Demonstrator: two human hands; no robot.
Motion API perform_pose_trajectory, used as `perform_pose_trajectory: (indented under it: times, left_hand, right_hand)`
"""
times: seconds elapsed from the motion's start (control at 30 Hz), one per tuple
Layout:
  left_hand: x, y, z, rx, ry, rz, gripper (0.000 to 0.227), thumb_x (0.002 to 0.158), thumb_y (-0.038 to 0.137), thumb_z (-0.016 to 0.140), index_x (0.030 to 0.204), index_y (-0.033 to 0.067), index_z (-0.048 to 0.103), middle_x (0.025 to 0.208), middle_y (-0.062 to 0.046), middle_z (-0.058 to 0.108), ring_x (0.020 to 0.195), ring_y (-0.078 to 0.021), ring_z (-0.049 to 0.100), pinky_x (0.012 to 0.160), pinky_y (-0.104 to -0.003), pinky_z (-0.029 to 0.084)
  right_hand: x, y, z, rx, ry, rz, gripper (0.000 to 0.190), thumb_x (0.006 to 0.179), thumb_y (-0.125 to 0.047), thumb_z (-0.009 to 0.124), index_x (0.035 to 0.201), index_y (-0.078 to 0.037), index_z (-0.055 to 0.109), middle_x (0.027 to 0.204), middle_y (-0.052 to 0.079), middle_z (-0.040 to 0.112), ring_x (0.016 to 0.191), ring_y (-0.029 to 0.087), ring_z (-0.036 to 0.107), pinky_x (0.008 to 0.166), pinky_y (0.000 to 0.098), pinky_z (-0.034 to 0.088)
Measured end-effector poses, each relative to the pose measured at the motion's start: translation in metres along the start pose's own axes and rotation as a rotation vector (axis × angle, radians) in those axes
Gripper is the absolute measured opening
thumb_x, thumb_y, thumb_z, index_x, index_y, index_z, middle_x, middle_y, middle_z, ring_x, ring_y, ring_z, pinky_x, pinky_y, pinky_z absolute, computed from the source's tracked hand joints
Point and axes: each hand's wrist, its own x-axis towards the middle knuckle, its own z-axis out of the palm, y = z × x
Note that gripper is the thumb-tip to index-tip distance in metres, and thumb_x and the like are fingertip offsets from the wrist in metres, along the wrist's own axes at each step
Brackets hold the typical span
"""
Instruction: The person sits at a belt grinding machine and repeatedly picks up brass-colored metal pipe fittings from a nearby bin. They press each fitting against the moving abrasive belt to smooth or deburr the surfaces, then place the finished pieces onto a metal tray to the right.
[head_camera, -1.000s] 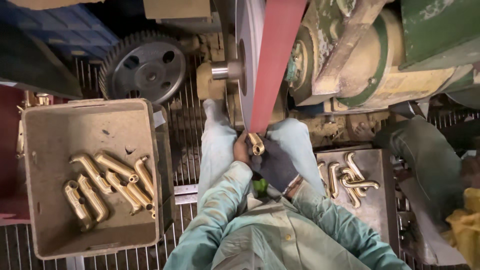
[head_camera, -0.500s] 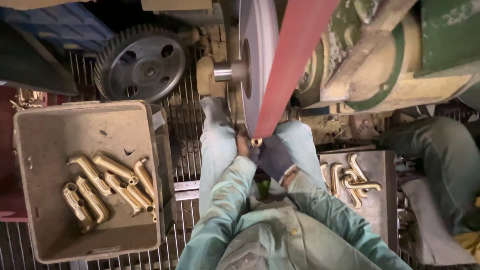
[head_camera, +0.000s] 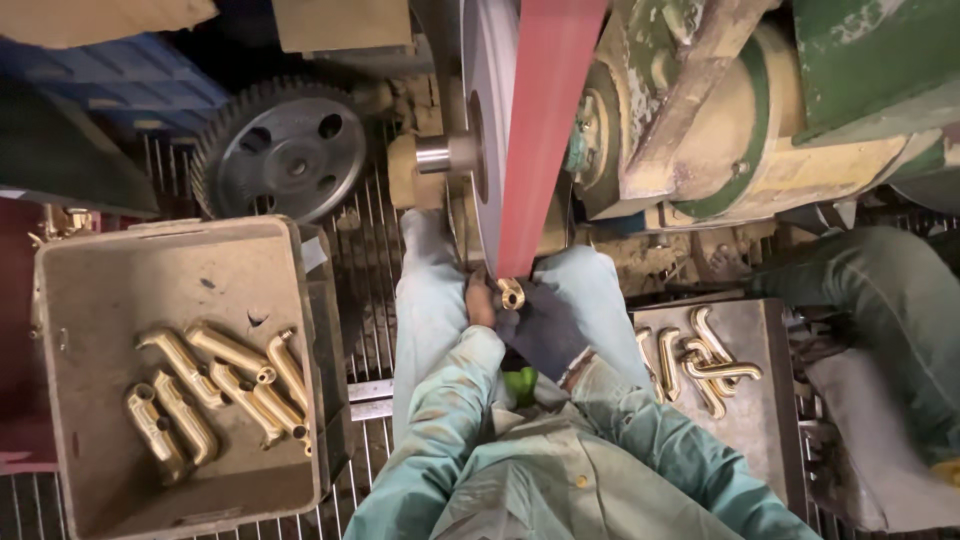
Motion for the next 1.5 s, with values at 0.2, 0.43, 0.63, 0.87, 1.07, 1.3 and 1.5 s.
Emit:
perform_pose_trajectory:
  times: [0.2, 0.43, 0.63, 0.87, 1.07, 1.3, 1.5]
  left_hand:
    - [0.012, -0.002, -0.006, -0.015, -0.128, 0.072, 0.037, 0.103, 0.031, 0.045, 0.105, 0.0035, 0.07, 0.097, -0.006, 0.073, 0.085, -0.018, 0.07, 0.081, -0.033, 0.057]
    - [0.009, 0.007, 0.005, -0.026, -0.064, -0.033, 0.038, 0.106, 0.032, 0.049, 0.096, 0.0014, 0.069, 0.085, -0.011, 0.07, 0.075, -0.0249, 0.067, 0.072, -0.038, 0.055]
    - [-0.027, 0.018, -0.017, 1.047, -0.105, 0.684, 0.028, 0.092, 0.02, 0.054, 0.097, 0.0027, 0.076, 0.093, -0.015, 0.076, 0.086, -0.0306, 0.071, 0.081, -0.039, 0.054]
    - [-0.025, 0.022, -0.032, 0.87, -0.199, 0.745, 0.03, 0.101, 0.018, 0.051, 0.108, -0.001, 0.074, 0.113, -0.018, 0.075, 0.107, -0.0336, 0.071, 0.097, -0.039, 0.052]
    - [-0.037, 0.021, -0.021, -0.028, -0.158, -0.225, 0.027, 0.105, 0.027, 0.057, 0.096, 0.0069, 0.072, 0.085, -0.01, 0.071, 0.072, -0.0245, 0.068, 0.066, -0.036, 0.056]
    - [-0.011, 0.001, -0.006, -0.117, -0.173, -0.119, 0.029, 0.1, 0.033, 0.059, 0.103, 0.0066, 0.07, 0.087, -0.007, 0.072, 0.075, -0.0196, 0.07, 0.068, -0.033, 0.059]
    - [0.004, -0.007, -0.013, -0.072, -0.148, -0.298, 0.044, 0.101, 0.054, 0.055, 0.091, 0.0127, 0.069, 0.071, -0.004, 0.067, 0.054, -0.0179, 0.061, 0.043, -0.031, 0.045]
  right_hand:
    - [0.028, 0.002, -0.018, -0.386, 0.044, -0.169, 0.024, 0.095, -0.012, 0.055, 0.118, -0.002, 0.057, 0.099, 0.007, 0.062, 0.087, 0.017, 0.058, 0.074, 0.0325, 0.05]
    - [0.009, -0.003, 0.003, -0.606, -0.016, -0.225, 0.025, 0.096, -0.011, 0.061, 0.119, 0.0, 0.06, 0.098, 0.01, 0.066, 0.084, 0.019, 0.063, 0.072, 0.0332, 0.052]
    - [-0.039, 0.002, 0.023, -0.08, -0.083, 0.06, 0.034, 0.101, -0.02, 0.059, 0.13, -0.003, 0.058, 0.101, 0.008, 0.067, 0.082, 0.017, 0.064, 0.075, 0.0314, 0.054]
    - [-0.06, 0.0, 0.021, -0.275, -0.107, 0.102, 0.04, 0.102, -0.03, 0.064, 0.132, -0.004, 0.057, 0.103, 0.007, 0.066, 0.087, 0.017, 0.065, 0.072, 0.0286, 0.053]
    - [-0.05, 0.002, 0.012, -0.193, -0.067, 0.086, 0.041, 0.101, -0.029, 0.062, 0.134, -0.006, 0.057, 0.105, 0.005, 0.065, 0.085, 0.013, 0.061, 0.073, 0.0258, 0.051]
    - [-0.012, 0.001, -0.002, -0.066, 0.007, 0.078, 0.031, 0.104, -0.029, 0.056, 0.125, -0.007, 0.057, 0.098, 0.005, 0.06, 0.078, 0.016, 0.057, 0.073, 0.0315, 0.048]
    - [0.014, 0.0, -0.013, -0.062, 0.103, 0.014, 0.028, 0.1, -0.027, 0.055, 0.119, -0.006, 0.057, 0.096, 0.006, 0.059, 0.075, 0.016, 0.055, 0.071, 0.0317, 0.047]
